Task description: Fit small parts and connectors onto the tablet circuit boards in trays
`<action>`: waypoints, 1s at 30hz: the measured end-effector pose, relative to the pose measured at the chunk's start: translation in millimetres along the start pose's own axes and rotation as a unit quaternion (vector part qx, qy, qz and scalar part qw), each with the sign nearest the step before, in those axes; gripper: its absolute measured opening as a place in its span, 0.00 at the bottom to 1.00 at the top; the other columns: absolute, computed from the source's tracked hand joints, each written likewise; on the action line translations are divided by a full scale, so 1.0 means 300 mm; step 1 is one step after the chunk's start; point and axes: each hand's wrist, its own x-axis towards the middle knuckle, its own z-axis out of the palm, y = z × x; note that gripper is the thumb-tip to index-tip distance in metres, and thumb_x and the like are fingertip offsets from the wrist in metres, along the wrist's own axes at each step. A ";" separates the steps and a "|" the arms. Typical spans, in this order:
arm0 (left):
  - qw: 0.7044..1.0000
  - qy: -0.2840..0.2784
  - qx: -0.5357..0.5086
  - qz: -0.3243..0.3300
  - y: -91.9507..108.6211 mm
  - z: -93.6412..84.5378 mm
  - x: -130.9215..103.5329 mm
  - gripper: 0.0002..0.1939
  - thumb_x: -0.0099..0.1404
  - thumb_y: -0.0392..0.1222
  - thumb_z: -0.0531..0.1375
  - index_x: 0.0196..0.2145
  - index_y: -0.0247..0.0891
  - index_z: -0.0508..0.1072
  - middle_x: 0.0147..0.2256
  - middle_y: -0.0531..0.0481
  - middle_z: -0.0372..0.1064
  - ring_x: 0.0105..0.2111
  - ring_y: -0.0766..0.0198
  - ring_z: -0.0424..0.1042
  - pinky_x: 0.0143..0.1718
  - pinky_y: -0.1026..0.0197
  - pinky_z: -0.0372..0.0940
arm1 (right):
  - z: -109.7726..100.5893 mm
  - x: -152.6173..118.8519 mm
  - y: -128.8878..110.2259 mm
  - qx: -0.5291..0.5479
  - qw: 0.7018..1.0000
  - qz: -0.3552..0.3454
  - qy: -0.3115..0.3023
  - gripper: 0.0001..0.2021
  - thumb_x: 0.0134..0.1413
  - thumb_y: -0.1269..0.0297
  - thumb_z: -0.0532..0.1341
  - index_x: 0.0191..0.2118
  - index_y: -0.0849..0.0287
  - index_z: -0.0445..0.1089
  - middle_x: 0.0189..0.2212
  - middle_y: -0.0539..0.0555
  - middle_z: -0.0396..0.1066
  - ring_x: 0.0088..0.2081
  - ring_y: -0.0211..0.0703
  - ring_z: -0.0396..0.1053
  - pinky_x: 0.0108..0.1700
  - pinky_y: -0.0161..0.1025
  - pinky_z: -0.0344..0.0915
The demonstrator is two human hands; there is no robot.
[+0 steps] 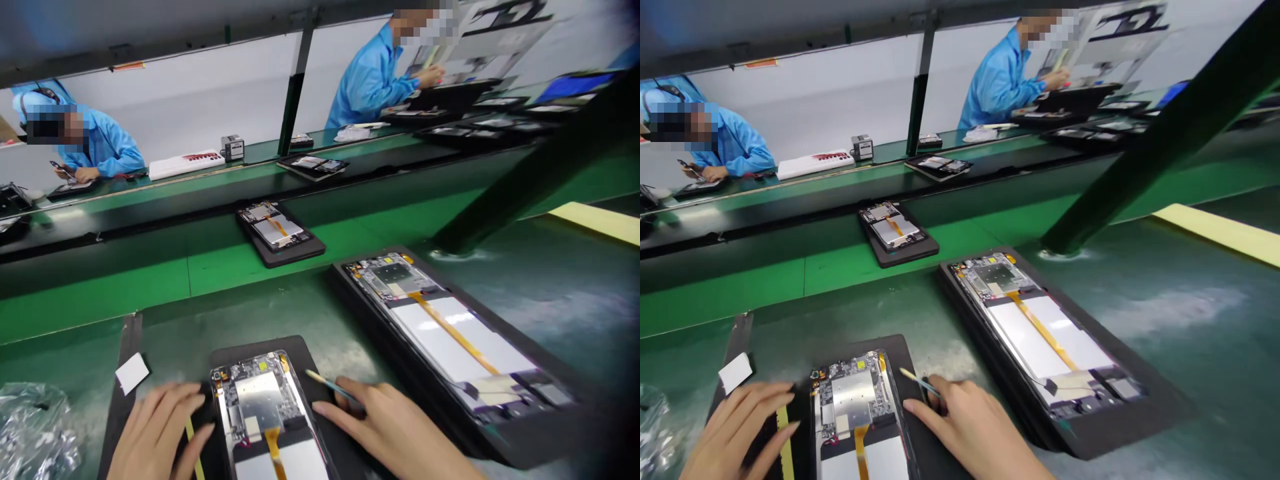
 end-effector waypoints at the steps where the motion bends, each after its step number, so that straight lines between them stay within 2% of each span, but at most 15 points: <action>1: 0.999 0.024 0.047 0.008 -0.001 0.005 0.038 0.14 0.63 0.43 0.60 0.47 0.46 0.69 0.46 0.50 0.72 0.47 0.54 0.69 0.42 0.51 0.68 | -0.017 0.002 -0.013 -0.032 0.999 -0.016 0.019 0.12 0.53 0.56 0.60 0.29 0.59 0.72 0.23 0.57 0.75 0.28 0.57 0.75 0.30 0.45 0.69; 3: 0.994 0.043 0.095 0.020 0.005 0.019 0.110 0.07 0.63 0.45 0.59 0.40 0.44 0.70 0.43 0.51 0.73 0.45 0.55 0.70 0.40 0.53 0.67 | -0.055 0.004 -0.061 -0.031 0.996 -0.072 0.050 0.07 0.53 0.61 0.61 0.28 0.57 0.69 0.22 0.53 0.74 0.25 0.50 0.74 0.28 0.40 0.68; 6: 0.998 0.012 0.060 0.003 0.017 0.032 0.179 0.07 0.65 0.47 0.56 0.34 0.43 0.70 0.40 0.52 0.73 0.41 0.58 0.71 0.37 0.55 0.65 | -0.095 0.017 -0.166 0.048 0.985 -0.161 0.044 0.01 0.53 0.68 0.62 0.32 0.56 0.70 0.27 0.50 0.75 0.30 0.44 0.74 0.31 0.35 0.67; 8: 0.999 -0.013 0.036 -0.005 0.017 0.031 0.200 0.09 0.66 0.47 0.55 0.31 0.44 0.70 0.39 0.53 0.73 0.38 0.60 0.71 0.36 0.57 0.63 | -0.093 0.037 -0.230 0.071 0.981 -0.179 0.025 0.03 0.53 0.71 0.62 0.33 0.57 0.70 0.30 0.50 0.75 0.32 0.43 0.74 0.32 0.35 0.67; 11: 0.999 -0.035 0.024 0.011 0.010 0.015 0.216 0.10 0.68 0.46 0.52 0.32 0.44 0.70 0.38 0.53 0.73 0.37 0.62 0.70 0.36 0.59 0.62 | -0.042 0.086 -0.280 0.066 0.982 -0.176 0.013 0.03 0.55 0.72 0.60 0.35 0.58 0.71 0.31 0.51 0.75 0.34 0.44 0.74 0.35 0.36 0.66; 15: 0.992 -0.062 0.070 0.091 0.003 -0.016 0.248 0.10 0.70 0.41 0.50 0.33 0.42 0.70 0.37 0.53 0.71 0.37 0.64 0.68 0.35 0.60 0.59 | 0.052 0.143 -0.269 0.001 0.986 -0.162 0.042 0.05 0.56 0.73 0.58 0.35 0.58 0.70 0.32 0.51 0.74 0.32 0.43 0.73 0.31 0.36 0.61; 18: 0.975 -0.072 0.117 0.172 0.008 -0.042 0.276 0.11 0.70 0.35 0.49 0.33 0.41 0.70 0.36 0.53 0.70 0.37 0.63 0.66 0.36 0.59 0.56 | 0.093 0.152 -0.252 -0.041 0.981 -0.171 0.077 0.06 0.54 0.74 0.57 0.36 0.58 0.70 0.32 0.50 0.73 0.28 0.41 0.71 0.26 0.36 0.55; 23: 0.940 -0.085 0.201 0.264 0.031 -0.078 0.309 0.12 0.69 0.33 0.49 0.32 0.39 0.70 0.37 0.49 0.69 0.41 0.59 0.64 0.38 0.56 0.55 | 0.106 0.136 -0.245 -0.064 0.974 -0.189 0.111 0.07 0.54 0.73 0.55 0.36 0.57 0.69 0.31 0.49 0.71 0.24 0.39 0.67 0.23 0.37 0.49; 30: 0.901 -0.130 0.276 0.309 0.063 -0.098 0.336 0.06 0.63 0.31 0.57 0.30 0.38 0.70 0.36 0.49 0.69 0.38 0.58 0.64 0.36 0.56 0.55 | 0.108 0.133 -0.243 -0.059 0.973 -0.192 0.116 0.07 0.55 0.73 0.55 0.36 0.57 0.69 0.31 0.49 0.71 0.23 0.38 0.66 0.23 0.37 0.46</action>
